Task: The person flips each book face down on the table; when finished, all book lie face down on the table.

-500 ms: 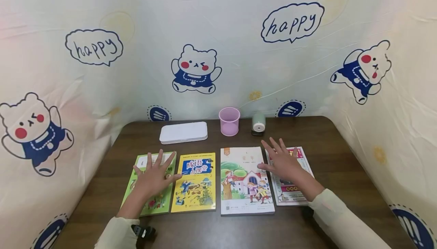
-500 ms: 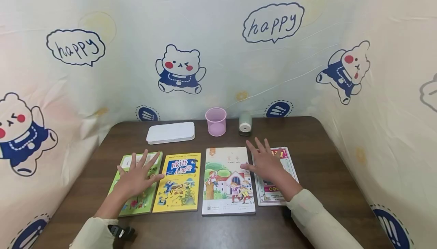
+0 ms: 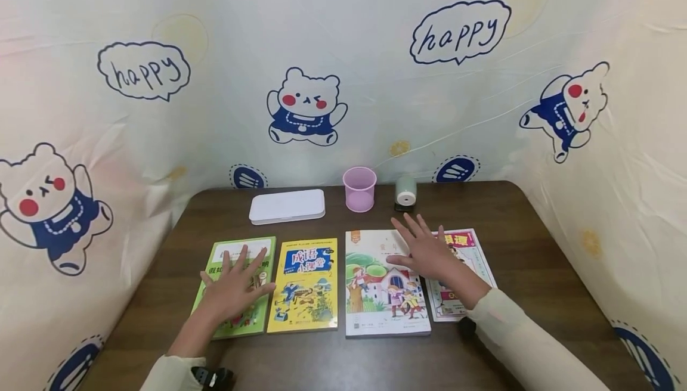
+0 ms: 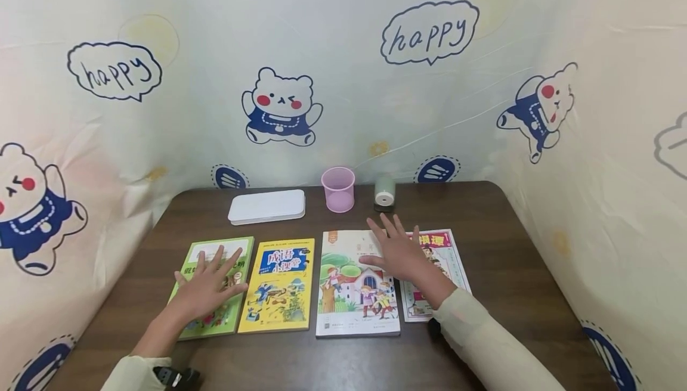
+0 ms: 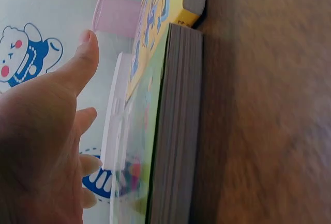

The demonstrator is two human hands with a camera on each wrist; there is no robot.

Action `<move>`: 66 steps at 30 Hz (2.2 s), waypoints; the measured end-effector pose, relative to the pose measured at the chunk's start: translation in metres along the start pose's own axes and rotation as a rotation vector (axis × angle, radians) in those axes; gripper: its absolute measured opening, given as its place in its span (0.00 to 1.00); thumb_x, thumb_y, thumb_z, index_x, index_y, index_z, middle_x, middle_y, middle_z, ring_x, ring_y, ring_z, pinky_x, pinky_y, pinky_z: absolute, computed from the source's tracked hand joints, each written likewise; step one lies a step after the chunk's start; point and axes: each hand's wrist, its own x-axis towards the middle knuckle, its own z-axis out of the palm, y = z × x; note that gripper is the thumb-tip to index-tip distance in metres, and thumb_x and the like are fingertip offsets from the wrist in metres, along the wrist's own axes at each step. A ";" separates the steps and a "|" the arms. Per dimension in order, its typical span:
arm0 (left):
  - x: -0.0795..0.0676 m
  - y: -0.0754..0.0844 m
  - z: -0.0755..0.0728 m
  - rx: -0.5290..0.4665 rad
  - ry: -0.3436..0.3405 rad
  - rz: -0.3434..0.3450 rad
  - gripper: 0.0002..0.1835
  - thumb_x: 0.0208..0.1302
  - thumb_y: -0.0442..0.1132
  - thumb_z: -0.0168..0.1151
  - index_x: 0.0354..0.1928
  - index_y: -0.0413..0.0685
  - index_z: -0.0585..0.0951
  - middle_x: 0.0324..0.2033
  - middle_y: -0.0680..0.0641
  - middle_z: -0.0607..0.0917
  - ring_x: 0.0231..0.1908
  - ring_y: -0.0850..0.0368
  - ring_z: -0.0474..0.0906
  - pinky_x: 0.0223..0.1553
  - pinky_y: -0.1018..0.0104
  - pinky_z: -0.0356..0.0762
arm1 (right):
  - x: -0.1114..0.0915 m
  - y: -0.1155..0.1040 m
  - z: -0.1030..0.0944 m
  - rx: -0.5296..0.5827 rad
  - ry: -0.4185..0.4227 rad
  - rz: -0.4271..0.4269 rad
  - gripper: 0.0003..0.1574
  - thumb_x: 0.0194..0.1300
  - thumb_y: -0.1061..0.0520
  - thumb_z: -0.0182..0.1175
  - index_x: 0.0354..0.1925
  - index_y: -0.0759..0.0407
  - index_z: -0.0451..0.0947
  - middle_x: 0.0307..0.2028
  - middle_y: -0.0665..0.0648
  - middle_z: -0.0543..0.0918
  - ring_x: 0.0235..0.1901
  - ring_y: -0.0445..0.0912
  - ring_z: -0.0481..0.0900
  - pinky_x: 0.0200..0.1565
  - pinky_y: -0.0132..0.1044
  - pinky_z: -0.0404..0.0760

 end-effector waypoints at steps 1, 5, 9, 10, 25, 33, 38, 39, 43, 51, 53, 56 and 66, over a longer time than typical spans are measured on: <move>-0.003 -0.001 -0.001 -0.012 -0.003 0.001 0.51 0.64 0.79 0.50 0.83 0.65 0.54 0.80 0.32 0.49 0.74 0.16 0.36 0.52 0.05 0.28 | 0.001 -0.003 -0.001 0.000 -0.005 -0.006 0.62 0.65 0.23 0.59 0.84 0.41 0.46 0.83 0.62 0.47 0.80 0.66 0.41 0.68 0.82 0.43; -0.010 -0.008 -0.003 -0.043 -0.023 -0.011 0.50 0.65 0.79 0.48 0.83 0.66 0.51 0.80 0.31 0.47 0.74 0.15 0.35 0.51 0.05 0.26 | 0.005 -0.012 -0.003 0.005 -0.024 -0.024 0.61 0.65 0.23 0.59 0.84 0.41 0.46 0.83 0.61 0.47 0.80 0.65 0.43 0.69 0.80 0.43; -0.014 -0.016 -0.006 -0.080 -0.053 -0.035 0.51 0.66 0.78 0.48 0.83 0.65 0.49 0.80 0.30 0.45 0.74 0.15 0.33 0.50 0.05 0.22 | 0.009 -0.020 -0.003 0.026 -0.046 -0.035 0.61 0.65 0.23 0.59 0.84 0.41 0.46 0.83 0.60 0.46 0.81 0.64 0.42 0.70 0.79 0.41; -0.015 -0.018 -0.006 -0.091 -0.059 -0.039 0.51 0.66 0.78 0.48 0.84 0.64 0.49 0.80 0.30 0.44 0.73 0.14 0.32 0.49 0.05 0.21 | 0.011 -0.022 -0.003 0.029 -0.048 -0.039 0.61 0.65 0.24 0.59 0.84 0.42 0.46 0.83 0.60 0.46 0.81 0.64 0.42 0.70 0.80 0.41; -0.040 -0.041 -0.016 -0.231 -0.126 -0.070 0.53 0.69 0.70 0.56 0.84 0.61 0.42 0.79 0.25 0.39 0.72 0.12 0.33 0.50 0.03 0.33 | 0.039 -0.063 -0.002 0.048 -0.109 -0.127 0.60 0.67 0.23 0.57 0.84 0.38 0.43 0.83 0.57 0.45 0.82 0.59 0.40 0.74 0.73 0.41; -0.056 -0.051 -0.018 -0.321 -0.153 -0.099 0.58 0.64 0.67 0.65 0.84 0.56 0.44 0.77 0.22 0.36 0.72 0.13 0.35 0.56 0.07 0.35 | 0.051 -0.090 0.004 0.069 -0.147 -0.170 0.60 0.66 0.23 0.58 0.84 0.38 0.43 0.83 0.55 0.44 0.82 0.55 0.40 0.75 0.72 0.41; -0.064 -0.058 -0.018 -0.367 -0.159 -0.111 0.61 0.62 0.66 0.68 0.84 0.55 0.42 0.77 0.21 0.36 0.71 0.12 0.39 0.61 0.11 0.38 | 0.059 -0.106 0.008 0.051 -0.161 -0.204 0.61 0.65 0.22 0.57 0.84 0.38 0.43 0.83 0.55 0.46 0.82 0.54 0.42 0.75 0.71 0.43; -0.066 -0.060 -0.018 -0.369 -0.154 -0.105 0.62 0.61 0.66 0.69 0.84 0.53 0.42 0.76 0.20 0.36 0.70 0.11 0.41 0.61 0.12 0.42 | 0.061 -0.109 0.009 0.047 -0.163 -0.211 0.61 0.65 0.21 0.57 0.84 0.38 0.42 0.83 0.55 0.45 0.82 0.54 0.42 0.75 0.71 0.44; -0.071 -0.067 -0.019 -0.362 -0.155 -0.090 0.66 0.58 0.64 0.73 0.83 0.47 0.40 0.75 0.18 0.38 0.70 0.11 0.46 0.60 0.15 0.55 | 0.070 -0.120 0.016 0.026 -0.184 -0.237 0.62 0.65 0.20 0.55 0.84 0.38 0.40 0.83 0.53 0.45 0.82 0.54 0.43 0.76 0.69 0.45; -0.078 -0.075 -0.013 -0.442 -0.155 -0.125 0.75 0.52 0.59 0.80 0.78 0.26 0.34 0.74 0.16 0.42 0.73 0.16 0.42 0.67 0.22 0.51 | 0.087 -0.142 0.031 0.060 -0.217 -0.263 0.64 0.63 0.19 0.55 0.84 0.39 0.41 0.83 0.50 0.47 0.82 0.51 0.44 0.77 0.66 0.45; -0.080 -0.076 -0.013 -0.457 -0.164 -0.137 0.77 0.50 0.58 0.81 0.78 0.26 0.34 0.74 0.16 0.42 0.73 0.16 0.41 0.68 0.22 0.50 | 0.091 -0.147 0.034 0.068 -0.225 -0.276 0.65 0.64 0.18 0.55 0.84 0.40 0.41 0.83 0.50 0.47 0.82 0.51 0.43 0.78 0.65 0.44; -0.081 -0.077 -0.014 -0.479 -0.180 -0.149 0.78 0.47 0.57 0.83 0.79 0.28 0.34 0.74 0.16 0.41 0.73 0.16 0.40 0.68 0.21 0.48 | 0.096 -0.155 0.038 0.073 -0.230 -0.291 0.65 0.64 0.19 0.55 0.84 0.42 0.41 0.83 0.50 0.48 0.82 0.51 0.44 0.77 0.65 0.45; -0.083 -0.082 -0.015 -0.452 -0.190 -0.166 0.77 0.44 0.61 0.83 0.80 0.31 0.40 0.74 0.17 0.45 0.73 0.17 0.43 0.68 0.22 0.50 | 0.115 -0.187 0.051 0.118 -0.257 -0.338 0.66 0.65 0.21 0.56 0.84 0.47 0.42 0.83 0.51 0.48 0.82 0.51 0.43 0.78 0.64 0.44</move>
